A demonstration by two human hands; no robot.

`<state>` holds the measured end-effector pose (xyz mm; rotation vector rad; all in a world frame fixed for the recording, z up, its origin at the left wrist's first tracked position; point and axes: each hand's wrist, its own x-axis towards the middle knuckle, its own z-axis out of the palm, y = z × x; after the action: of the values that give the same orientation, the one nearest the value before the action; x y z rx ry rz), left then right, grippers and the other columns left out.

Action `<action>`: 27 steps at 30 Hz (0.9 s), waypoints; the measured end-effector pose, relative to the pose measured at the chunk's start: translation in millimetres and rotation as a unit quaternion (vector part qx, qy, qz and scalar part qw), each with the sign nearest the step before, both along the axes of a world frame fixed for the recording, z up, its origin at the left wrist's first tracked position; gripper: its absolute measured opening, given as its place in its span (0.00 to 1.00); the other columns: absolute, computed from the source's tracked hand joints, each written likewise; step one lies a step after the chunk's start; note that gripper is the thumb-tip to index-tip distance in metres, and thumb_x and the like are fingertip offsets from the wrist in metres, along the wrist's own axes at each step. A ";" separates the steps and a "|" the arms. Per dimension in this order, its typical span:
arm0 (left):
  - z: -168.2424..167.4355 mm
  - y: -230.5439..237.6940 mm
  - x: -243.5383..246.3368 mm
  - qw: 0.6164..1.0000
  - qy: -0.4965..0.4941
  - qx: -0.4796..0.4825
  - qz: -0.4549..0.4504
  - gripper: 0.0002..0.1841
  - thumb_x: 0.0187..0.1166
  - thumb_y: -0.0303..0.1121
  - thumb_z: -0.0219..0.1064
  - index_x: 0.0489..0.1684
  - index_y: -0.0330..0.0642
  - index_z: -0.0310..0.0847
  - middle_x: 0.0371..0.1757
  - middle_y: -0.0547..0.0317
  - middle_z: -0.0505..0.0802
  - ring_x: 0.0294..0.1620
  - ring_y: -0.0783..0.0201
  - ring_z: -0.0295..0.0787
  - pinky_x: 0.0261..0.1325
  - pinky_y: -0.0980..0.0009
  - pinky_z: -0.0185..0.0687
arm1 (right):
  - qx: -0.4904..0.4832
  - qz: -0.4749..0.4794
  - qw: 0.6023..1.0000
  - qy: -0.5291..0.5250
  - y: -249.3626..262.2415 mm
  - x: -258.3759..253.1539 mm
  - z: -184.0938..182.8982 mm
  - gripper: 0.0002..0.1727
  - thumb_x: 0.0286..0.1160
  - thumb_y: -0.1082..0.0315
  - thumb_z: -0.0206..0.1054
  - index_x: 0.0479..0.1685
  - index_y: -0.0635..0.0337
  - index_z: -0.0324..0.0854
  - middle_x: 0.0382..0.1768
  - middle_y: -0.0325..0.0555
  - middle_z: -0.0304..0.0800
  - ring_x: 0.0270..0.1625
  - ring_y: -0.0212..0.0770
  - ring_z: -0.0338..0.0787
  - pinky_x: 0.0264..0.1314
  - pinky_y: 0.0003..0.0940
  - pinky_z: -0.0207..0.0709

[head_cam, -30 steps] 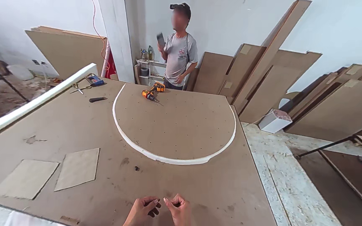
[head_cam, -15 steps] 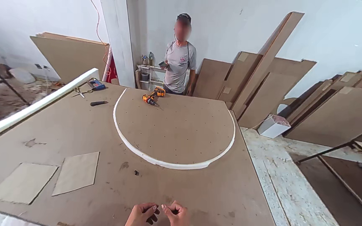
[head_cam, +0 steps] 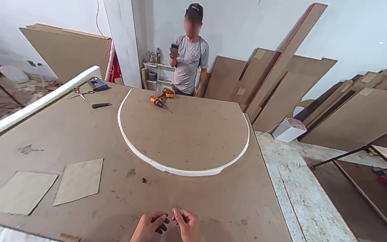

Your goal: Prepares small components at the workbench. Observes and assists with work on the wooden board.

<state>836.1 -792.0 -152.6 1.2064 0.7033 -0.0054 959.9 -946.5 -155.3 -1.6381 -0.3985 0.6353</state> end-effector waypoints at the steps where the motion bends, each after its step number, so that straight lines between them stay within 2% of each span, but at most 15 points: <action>1: 0.1 0.0 0.1 1.000 0.001 -0.002 0.003 0.13 0.87 0.33 0.64 0.58 0.35 0.90 0.47 0.49 0.98 0.39 0.55 0.98 0.48 0.60 0.96 | 0.000 0.002 1.000 -0.002 -0.4 -0.1 -0.5 0.11 0.79 0.63 0.72 0.46 0.60 0.96 0.33 0.43 0.98 0.33 0.36 0.94 0.42 0.33 0.90; 7: 0.8 0.6 -0.4 1.000 0.002 0.010 -0.001 0.13 0.87 0.32 0.64 0.59 0.35 0.89 0.47 0.49 0.98 0.40 0.55 0.98 0.48 0.59 0.96 | 0.004 0.002 1.000 0.008 1.0 1.9 7.3 0.10 0.79 0.66 0.72 0.46 0.61 0.96 0.32 0.45 0.98 0.31 0.36 0.93 0.40 0.32 0.89; 12: -1.9 1.9 -0.5 1.000 0.001 0.002 -0.001 0.13 0.87 0.32 0.64 0.59 0.34 0.89 0.47 0.49 0.98 0.40 0.55 0.98 0.48 0.59 0.96 | 0.017 0.002 0.999 0.038 1.6 1.0 8.9 0.10 0.80 0.69 0.70 0.46 0.65 0.95 0.33 0.48 0.97 0.33 0.37 0.93 0.43 0.32 0.89; 18: 0.1 1.4 3.3 1.000 0.005 0.003 -0.007 0.14 0.88 0.32 0.62 0.60 0.34 0.88 0.48 0.49 0.98 0.41 0.55 0.98 0.49 0.59 0.96 | 0.026 0.009 0.999 0.045 0.3 3.0 9.0 0.11 0.81 0.67 0.70 0.49 0.64 0.94 0.36 0.47 0.98 0.37 0.38 0.95 0.47 0.34 0.90; 27: -1.9 0.8 0.8 1.000 0.000 0.002 0.000 0.13 0.87 0.33 0.64 0.58 0.35 0.90 0.47 0.49 0.98 0.40 0.55 0.98 0.47 0.60 0.96 | 0.043 0.015 0.998 0.047 -0.2 2.1 4.4 0.11 0.80 0.69 0.70 0.50 0.65 0.94 0.36 0.48 0.98 0.37 0.39 0.95 0.47 0.34 0.90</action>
<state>836.8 -791.2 -154.5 1.2107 0.7042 -0.0040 962.0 -946.6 -150.8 -1.5167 -0.3781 0.7046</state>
